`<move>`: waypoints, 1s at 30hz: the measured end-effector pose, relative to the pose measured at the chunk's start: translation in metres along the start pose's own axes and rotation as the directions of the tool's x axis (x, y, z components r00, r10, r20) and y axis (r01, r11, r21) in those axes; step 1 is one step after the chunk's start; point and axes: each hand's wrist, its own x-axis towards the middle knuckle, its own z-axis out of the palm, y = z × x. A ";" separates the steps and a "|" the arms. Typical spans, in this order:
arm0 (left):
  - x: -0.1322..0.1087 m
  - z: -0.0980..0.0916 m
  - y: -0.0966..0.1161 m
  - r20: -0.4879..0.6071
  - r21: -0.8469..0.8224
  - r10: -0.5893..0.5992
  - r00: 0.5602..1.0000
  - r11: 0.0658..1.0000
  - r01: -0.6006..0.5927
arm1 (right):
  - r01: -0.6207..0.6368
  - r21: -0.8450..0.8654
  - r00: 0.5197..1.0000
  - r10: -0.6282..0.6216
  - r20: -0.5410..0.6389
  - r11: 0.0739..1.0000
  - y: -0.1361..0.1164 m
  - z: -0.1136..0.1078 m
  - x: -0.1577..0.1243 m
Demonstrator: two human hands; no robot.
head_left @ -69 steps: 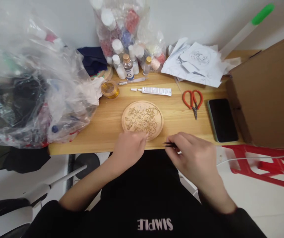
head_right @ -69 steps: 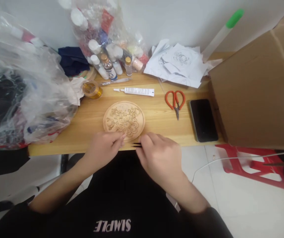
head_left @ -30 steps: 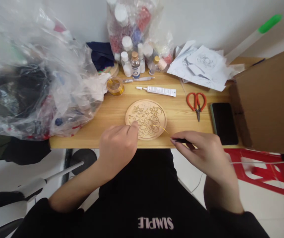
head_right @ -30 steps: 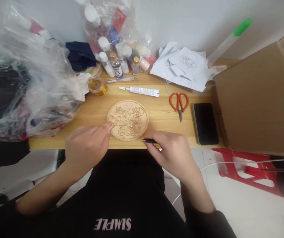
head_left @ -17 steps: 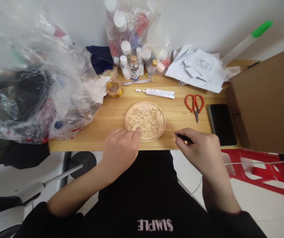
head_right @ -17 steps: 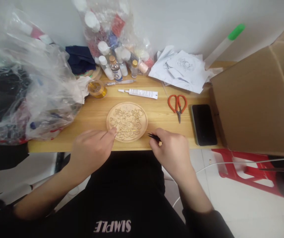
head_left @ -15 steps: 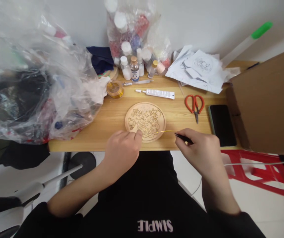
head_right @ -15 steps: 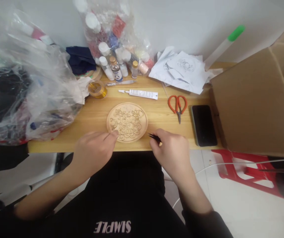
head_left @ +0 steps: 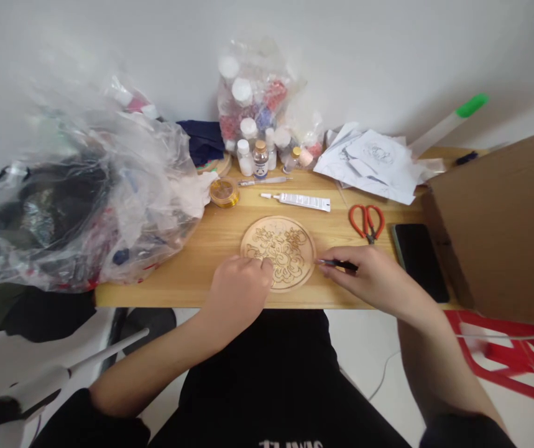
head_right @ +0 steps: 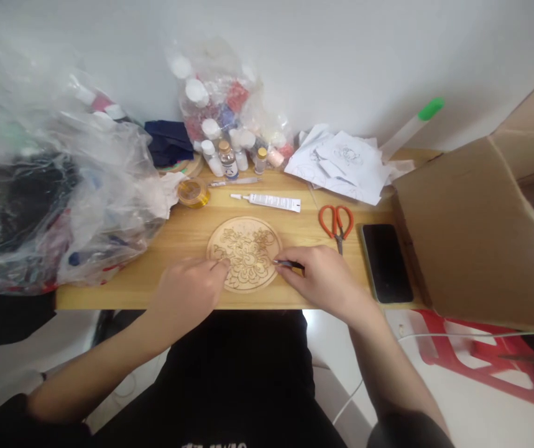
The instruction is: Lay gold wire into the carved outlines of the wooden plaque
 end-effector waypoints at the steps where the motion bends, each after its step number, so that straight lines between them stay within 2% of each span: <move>1: 0.003 -0.001 0.000 0.020 -0.011 0.003 1.000 1.000 -0.003 | 0.026 0.003 0.999 -0.026 0.048 1.000 -0.001 -0.002 0.005; 4: 0.015 -0.003 -0.002 0.059 -0.039 -0.003 0.998 0.999 0.005 | 0.101 0.035 0.986 -0.104 0.127 0.994 -0.006 -0.004 0.022; 9: 0.039 0.002 -0.017 0.070 -0.094 -0.040 0.997 0.994 0.047 | 0.185 0.090 0.982 -0.187 0.013 0.979 0.002 -0.002 0.056; 11: 0.049 0.009 -0.029 0.082 -0.147 -0.027 0.996 0.988 0.039 | 0.206 0.196 0.978 -0.209 -0.003 0.959 0.013 -0.002 0.071; 13: 0.060 0.020 -0.044 0.085 -0.260 0.036 0.996 0.966 -0.012 | 0.209 0.322 0.974 -0.225 0.016 0.924 0.026 -0.002 0.086; 15: 0.071 0.033 -0.059 -0.018 -0.503 0.123 0.992 0.857 -0.116 | 0.191 0.410 0.975 -0.221 0.026 0.892 0.040 -0.001 0.098; 16: 0.075 0.040 -0.066 -0.092 -0.566 0.133 0.987 0.809 -0.162 | 0.176 0.434 0.978 -0.208 0.027 0.883 0.046 0.000 0.103; 18: 0.081 0.052 -0.077 -0.222 -0.600 0.121 0.967 0.765 -0.233 | 0.138 0.460 0.987 -0.162 0.012 0.877 0.056 0.003 0.111; 21: 0.082 0.066 -0.088 -0.344 -0.556 0.056 0.937 0.792 -0.252 | 0.085 0.463 0.995 -0.100 0.008 0.882 0.067 0.008 0.116; 23: 0.081 0.073 -0.092 -0.392 -0.536 0.021 0.920 0.807 -0.247 | 0.067 0.468 0.996 -0.088 0.024 0.881 0.071 0.010 0.117; 26: 0.078 0.081 -0.094 -0.441 -0.514 0.035 0.897 0.809 -0.284 | 0.062 0.480 0.996 -0.085 0.027 0.875 0.074 0.011 0.119; 28: 0.078 0.084 -0.095 -0.436 -0.502 0.072 0.897 0.807 -0.310 | 0.059 0.477 0.996 -0.083 0.029 0.877 0.075 0.010 0.119; 30: 0.078 0.085 -0.096 -0.391 -0.515 0.092 0.916 0.803 -0.301 | 0.050 0.470 0.996 -0.077 0.039 0.881 0.075 0.009 0.119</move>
